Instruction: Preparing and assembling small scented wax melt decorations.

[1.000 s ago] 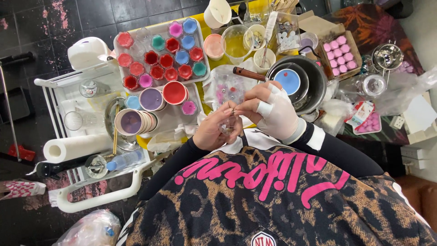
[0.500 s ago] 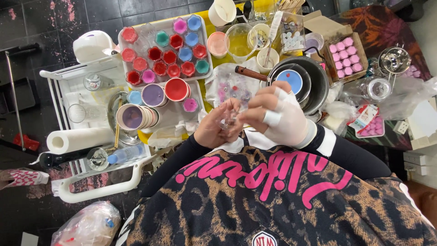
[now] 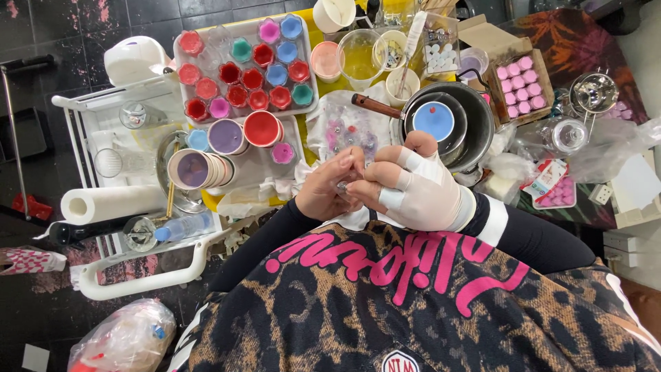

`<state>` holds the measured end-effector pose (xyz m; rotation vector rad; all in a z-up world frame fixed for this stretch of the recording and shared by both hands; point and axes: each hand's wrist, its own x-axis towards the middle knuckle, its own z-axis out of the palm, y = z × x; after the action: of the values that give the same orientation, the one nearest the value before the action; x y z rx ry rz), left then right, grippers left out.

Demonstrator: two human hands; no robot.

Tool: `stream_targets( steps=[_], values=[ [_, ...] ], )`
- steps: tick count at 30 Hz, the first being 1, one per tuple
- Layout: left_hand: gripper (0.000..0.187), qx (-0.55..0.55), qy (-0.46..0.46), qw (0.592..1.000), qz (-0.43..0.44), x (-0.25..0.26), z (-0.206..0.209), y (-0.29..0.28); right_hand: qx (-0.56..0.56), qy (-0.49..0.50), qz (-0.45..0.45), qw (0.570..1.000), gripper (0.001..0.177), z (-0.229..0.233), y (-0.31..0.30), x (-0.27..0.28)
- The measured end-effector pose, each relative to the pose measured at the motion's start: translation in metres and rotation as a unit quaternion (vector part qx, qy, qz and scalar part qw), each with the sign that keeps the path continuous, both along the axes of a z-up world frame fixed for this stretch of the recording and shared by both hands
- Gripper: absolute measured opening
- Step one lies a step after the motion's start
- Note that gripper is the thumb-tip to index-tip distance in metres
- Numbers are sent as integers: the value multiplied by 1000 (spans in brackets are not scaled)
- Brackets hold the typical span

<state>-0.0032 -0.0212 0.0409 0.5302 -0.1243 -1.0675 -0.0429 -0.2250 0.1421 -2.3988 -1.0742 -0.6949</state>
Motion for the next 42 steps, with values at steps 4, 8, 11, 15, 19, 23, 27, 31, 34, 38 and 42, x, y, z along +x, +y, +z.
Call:
stream_targets(
  steps=[4,8,11,15,19,23,27,31,34,38,42],
  values=[
    [28,-24,13,1000,-4,-1,-4,-3,-11,-5,-2,1000,28,4,-2,-1],
    [27,-16,17,1000,-15,0,1,-7,-4,1,6,1000,29,1,-6,0],
    [26,-8,19,1000,-18,0,5,-7,-6,2,6,1000,30,2,-7,0],
    [27,3,16,1000,-19,0,6,-9,-6,1,7,1000,29,3,-9,0],
    [26,-7,23,999,-21,-1,2,-10,-6,-3,8,1000,29,3,-10,0],
    [26,-6,22,1000,-19,-3,4,-11,-9,-3,6,1000,28,6,-10,-1],
    [25,-10,23,1000,-15,-4,1,-12,-4,15,7,1000,26,4,-9,0],
    [23,32,36,999,-17,-6,5,-12,-14,25,0,1000,24,7,-8,-1],
    [22,13,29,999,-12,-6,2,-12,-15,43,-1,999,25,6,-8,-1],
    [22,21,18,1000,-1,-7,8,-12,-4,59,-5,998,24,4,-7,0],
    [19,39,33,999,10,-8,10,-10,10,97,-1,995,22,-1,-6,1]
  ],
)
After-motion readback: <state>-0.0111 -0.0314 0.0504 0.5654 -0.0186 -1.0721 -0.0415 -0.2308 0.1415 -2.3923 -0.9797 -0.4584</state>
